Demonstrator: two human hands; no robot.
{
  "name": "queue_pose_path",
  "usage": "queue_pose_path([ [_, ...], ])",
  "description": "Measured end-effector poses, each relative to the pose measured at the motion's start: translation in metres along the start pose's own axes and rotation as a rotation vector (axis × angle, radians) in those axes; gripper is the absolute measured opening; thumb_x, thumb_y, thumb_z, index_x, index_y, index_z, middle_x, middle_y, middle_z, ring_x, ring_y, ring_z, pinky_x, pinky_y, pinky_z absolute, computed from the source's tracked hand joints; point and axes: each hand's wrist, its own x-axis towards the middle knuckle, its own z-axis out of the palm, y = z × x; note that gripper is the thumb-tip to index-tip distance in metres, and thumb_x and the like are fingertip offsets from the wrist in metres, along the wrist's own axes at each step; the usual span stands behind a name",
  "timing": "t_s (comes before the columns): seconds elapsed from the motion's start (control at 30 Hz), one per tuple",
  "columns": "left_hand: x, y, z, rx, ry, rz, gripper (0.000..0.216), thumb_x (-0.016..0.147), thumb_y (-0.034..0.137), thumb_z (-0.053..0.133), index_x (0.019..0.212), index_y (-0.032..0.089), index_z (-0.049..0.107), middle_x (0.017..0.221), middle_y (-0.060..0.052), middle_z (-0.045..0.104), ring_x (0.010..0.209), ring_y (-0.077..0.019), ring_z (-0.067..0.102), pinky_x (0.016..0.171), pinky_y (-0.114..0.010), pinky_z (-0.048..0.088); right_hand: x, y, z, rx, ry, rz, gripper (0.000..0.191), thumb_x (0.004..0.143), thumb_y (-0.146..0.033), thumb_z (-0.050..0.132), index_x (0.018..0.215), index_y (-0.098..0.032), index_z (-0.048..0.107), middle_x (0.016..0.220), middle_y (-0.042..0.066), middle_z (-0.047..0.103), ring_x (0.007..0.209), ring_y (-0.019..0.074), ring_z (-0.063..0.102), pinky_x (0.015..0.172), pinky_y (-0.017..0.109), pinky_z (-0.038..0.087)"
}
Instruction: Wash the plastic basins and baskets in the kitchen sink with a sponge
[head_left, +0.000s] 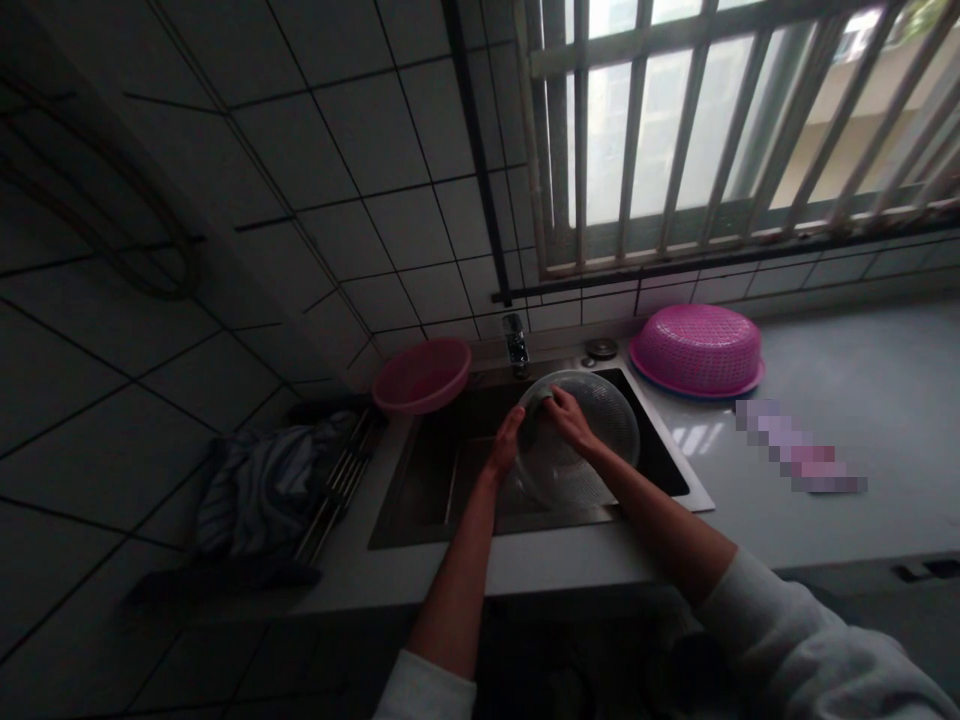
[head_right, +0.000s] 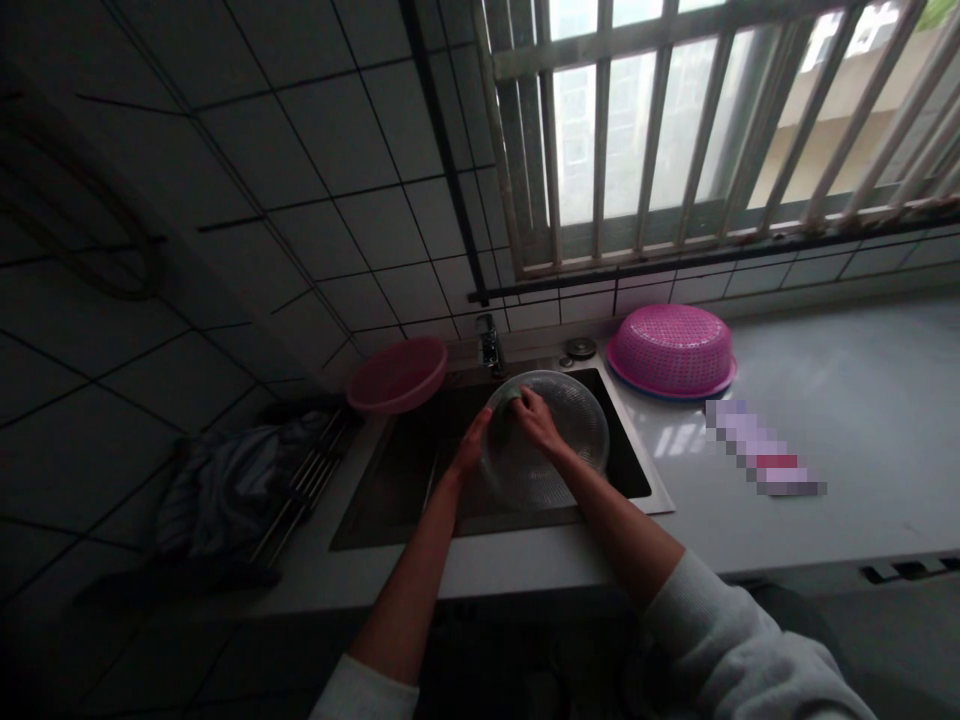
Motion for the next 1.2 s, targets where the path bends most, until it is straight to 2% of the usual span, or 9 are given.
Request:
queue_pose_path([
  [0.1, 0.002, -0.003, 0.001, 0.008, 0.019, -0.005, 0.050, 0.086, 0.053, 0.075, 0.123, 0.019, 0.075, 0.144, -0.010, 0.068, 0.150, -0.0312, 0.046, 0.127, -0.045, 0.029, 0.004, -0.009, -0.004, 0.101, 0.116, 0.027, 0.031, 0.087, -0.053, 0.059, 0.093, -0.022, 0.059, 0.092, 0.003, 0.063, 0.081, 0.0188, 0.057, 0.067, 0.025, 0.052],
  [0.3, 0.002, -0.001, -0.001, 0.040, 0.021, 0.030, 0.044, 0.089, 0.055, 0.069, 0.112, 0.018, 0.077, 0.129, -0.009, 0.075, 0.140, -0.0300, 0.055, 0.123, -0.042, 0.036, -0.017, -0.001, 0.019, 0.112, -0.311, 0.101, 0.038, 0.086, -0.055, 0.066, 0.100, -0.020, 0.067, 0.097, 0.005, 0.068, 0.080, 0.0188, 0.061, 0.067, 0.027, 0.052],
  [0.5, -0.004, 0.003, 0.000, -0.043, -0.128, 0.002, 0.051, 0.084, 0.055, 0.075, 0.123, 0.022, 0.071, 0.133, -0.009, 0.072, 0.134, -0.0299, 0.060, 0.117, -0.043, 0.042, 0.002, -0.003, -0.003, 0.191, 0.051, 0.138, 0.045, 0.081, -0.062, 0.066, 0.098, -0.021, 0.062, 0.095, 0.003, 0.065, 0.081, 0.0177, 0.059, 0.069, 0.026, 0.051],
  [0.57, -0.008, 0.005, 0.000, -0.095, -0.206, -0.070, 0.056, 0.081, 0.053, 0.078, 0.126, 0.023, 0.066, 0.124, -0.008, 0.074, 0.119, -0.0282, 0.068, 0.109, -0.044, 0.049, 0.005, -0.006, -0.009, 0.175, 0.066, 0.128, 0.042, 0.081, -0.060, 0.065, 0.095, -0.021, 0.062, 0.091, 0.002, 0.064, 0.079, 0.0164, 0.057, 0.066, 0.024, 0.049],
  [0.67, -0.011, 0.008, -0.003, -0.165, -0.144, -0.094, 0.064, 0.079, 0.054, 0.081, 0.132, 0.026, 0.059, 0.114, -0.004, 0.074, 0.104, -0.0232, 0.072, 0.099, -0.041, 0.055, -0.004, -0.006, -0.002, 0.105, -0.211, 0.123, 0.036, 0.082, -0.054, 0.069, 0.093, -0.020, 0.065, 0.087, 0.001, 0.064, 0.074, 0.0148, 0.055, 0.063, 0.023, 0.045],
  [0.8, -0.009, 0.007, -0.007, -0.122, 0.009, -0.136, 0.068, 0.077, 0.060, 0.082, 0.132, 0.025, 0.064, 0.115, -0.006, 0.076, 0.113, -0.0258, 0.071, 0.101, -0.039, 0.055, -0.023, -0.003, 0.019, 0.062, -0.555, 0.139, 0.038, 0.079, -0.049, 0.074, 0.099, -0.017, 0.070, 0.089, 0.003, 0.068, 0.073, 0.0154, 0.056, 0.064, 0.024, 0.046],
  [0.9, -0.007, 0.004, -0.005, -0.120, -0.019, -0.176, 0.062, 0.078, 0.063, 0.081, 0.122, 0.020, 0.073, 0.121, -0.010, 0.076, 0.126, -0.0302, 0.067, 0.109, -0.043, 0.052, -0.022, -0.001, 0.022, 0.034, -0.448, 0.104, 0.035, 0.079, -0.047, 0.072, 0.096, -0.016, 0.070, 0.090, 0.004, 0.069, 0.076, 0.0170, 0.058, 0.066, 0.025, 0.047],
  [1.1, -0.008, 0.002, 0.003, -0.185, -0.203, -0.168, 0.063, 0.084, 0.061, 0.077, 0.135, 0.026, 0.070, 0.139, -0.010, 0.070, 0.131, -0.0335, 0.064, 0.114, -0.050, 0.050, 0.004, -0.005, -0.007, 0.066, 0.152, 0.086, 0.035, 0.083, -0.053, 0.061, 0.093, -0.020, 0.064, 0.088, 0.003, 0.066, 0.078, 0.0182, 0.058, 0.066, 0.026, 0.050],
  [1.2, -0.008, 0.003, 0.002, -0.188, -0.192, -0.174, 0.065, 0.083, 0.064, 0.077, 0.133, 0.024, 0.071, 0.134, -0.012, 0.073, 0.128, -0.0337, 0.066, 0.112, -0.050, 0.051, -0.001, -0.002, -0.002, 0.088, 0.005, 0.115, 0.033, 0.083, -0.050, 0.063, 0.097, -0.020, 0.065, 0.090, 0.003, 0.068, 0.077, 0.0176, 0.060, 0.066, 0.026, 0.050],
])
